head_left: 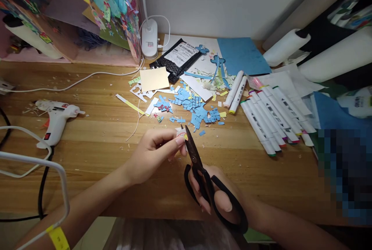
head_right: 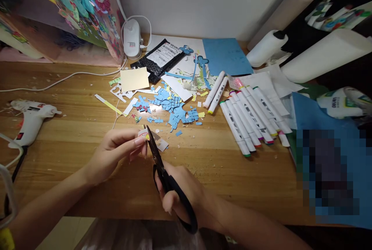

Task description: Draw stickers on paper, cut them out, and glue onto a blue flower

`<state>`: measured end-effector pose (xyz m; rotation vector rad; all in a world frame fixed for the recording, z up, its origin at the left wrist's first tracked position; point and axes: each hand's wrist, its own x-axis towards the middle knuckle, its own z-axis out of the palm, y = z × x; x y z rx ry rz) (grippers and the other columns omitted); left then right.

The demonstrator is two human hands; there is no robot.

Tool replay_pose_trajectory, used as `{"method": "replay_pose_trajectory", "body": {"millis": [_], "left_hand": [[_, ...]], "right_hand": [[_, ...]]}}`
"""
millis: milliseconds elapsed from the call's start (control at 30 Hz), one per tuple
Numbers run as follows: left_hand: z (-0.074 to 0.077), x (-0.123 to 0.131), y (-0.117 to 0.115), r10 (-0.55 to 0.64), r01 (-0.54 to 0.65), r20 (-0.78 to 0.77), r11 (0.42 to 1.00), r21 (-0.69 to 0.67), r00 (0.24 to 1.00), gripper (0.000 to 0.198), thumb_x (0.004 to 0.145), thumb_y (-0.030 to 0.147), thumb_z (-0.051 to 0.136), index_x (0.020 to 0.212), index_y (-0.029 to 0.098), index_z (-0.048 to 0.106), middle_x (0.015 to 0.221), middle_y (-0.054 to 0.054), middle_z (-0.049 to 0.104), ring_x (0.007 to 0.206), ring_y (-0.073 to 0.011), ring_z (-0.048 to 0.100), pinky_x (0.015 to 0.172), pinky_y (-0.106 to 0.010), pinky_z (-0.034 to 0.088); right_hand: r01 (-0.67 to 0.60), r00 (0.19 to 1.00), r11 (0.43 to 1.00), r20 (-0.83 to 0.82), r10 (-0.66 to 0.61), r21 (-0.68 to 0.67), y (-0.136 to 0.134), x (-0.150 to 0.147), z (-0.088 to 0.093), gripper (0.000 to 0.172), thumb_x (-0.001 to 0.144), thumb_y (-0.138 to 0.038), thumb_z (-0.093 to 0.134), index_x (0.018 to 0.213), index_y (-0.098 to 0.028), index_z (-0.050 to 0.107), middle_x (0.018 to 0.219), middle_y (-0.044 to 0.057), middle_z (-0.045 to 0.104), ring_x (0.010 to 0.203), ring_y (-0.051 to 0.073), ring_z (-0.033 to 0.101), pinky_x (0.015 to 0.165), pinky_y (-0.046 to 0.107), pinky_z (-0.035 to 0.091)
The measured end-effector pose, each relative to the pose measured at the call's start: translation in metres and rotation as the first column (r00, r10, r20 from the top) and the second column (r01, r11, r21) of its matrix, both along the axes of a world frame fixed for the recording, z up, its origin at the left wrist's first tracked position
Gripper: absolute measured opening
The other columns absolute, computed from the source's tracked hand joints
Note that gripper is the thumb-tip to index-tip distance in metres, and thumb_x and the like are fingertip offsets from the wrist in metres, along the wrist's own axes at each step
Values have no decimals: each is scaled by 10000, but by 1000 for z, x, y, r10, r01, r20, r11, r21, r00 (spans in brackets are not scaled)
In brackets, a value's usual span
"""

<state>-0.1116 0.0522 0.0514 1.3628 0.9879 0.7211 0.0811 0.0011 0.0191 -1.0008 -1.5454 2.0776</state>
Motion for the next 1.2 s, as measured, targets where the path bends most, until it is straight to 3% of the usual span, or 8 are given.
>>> {"method": "replay_pose_trajectory", "body": {"millis": [333, 500, 667, 900, 1200], "left_hand": [[4, -2, 4, 79, -78, -9, 991, 105, 997, 304, 874, 259, 469, 609, 164, 584, 495, 53, 438, 476, -61, 391, 480, -188, 300], [4, -2, 3, 168, -146, -74, 961, 236, 983, 279, 869, 244, 475, 622, 163, 577, 509, 53, 438, 483, -65, 377, 485, -195, 294], [4, 0, 0, 122, -61, -157, 937, 345, 980, 274, 852, 206, 495, 588, 149, 536, 509, 54, 423, 465, -56, 338, 443, -191, 247], [4, 0, 1, 96, -37, -168, 945, 325, 981, 280, 862, 215, 483, 595, 148, 537, 521, 51, 427, 473, -58, 346, 452, -192, 257], [0, -4, 1, 98, -61, -114, 955, 290, 989, 289, 878, 221, 471, 604, 161, 543, 533, 53, 452, 504, -63, 390, 497, -199, 295]], "right_hand": [[19, 1000, 987, -20, -22, -157, 1, 1, 2, 727, 497, -876, 400, 721, -185, 424, 465, -66, 415, 371, 73, 364, 362, 200, 292], [13, 998, 993, -62, -21, -120, -3, 1, -1, 724, 536, -873, 350, 738, -180, 417, 519, -60, 403, 402, 66, 373, 390, 195, 305], [-29, 997, 996, -73, 24, -79, -4, 3, -6, 764, 548, -879, 279, 793, -172, 433, 528, -52, 425, 416, 62, 347, 389, 185, 275], [32, 997, 997, -71, -37, -72, -5, 1, -5, 755, 543, -887, 275, 745, -176, 425, 552, -46, 409, 414, 65, 360, 391, 187, 281], [-25, 999, 997, 25, 27, -69, 5, 1, 8, 765, 469, -902, 318, 702, -183, 437, 493, -35, 449, 395, 96, 399, 372, 209, 314]]}}
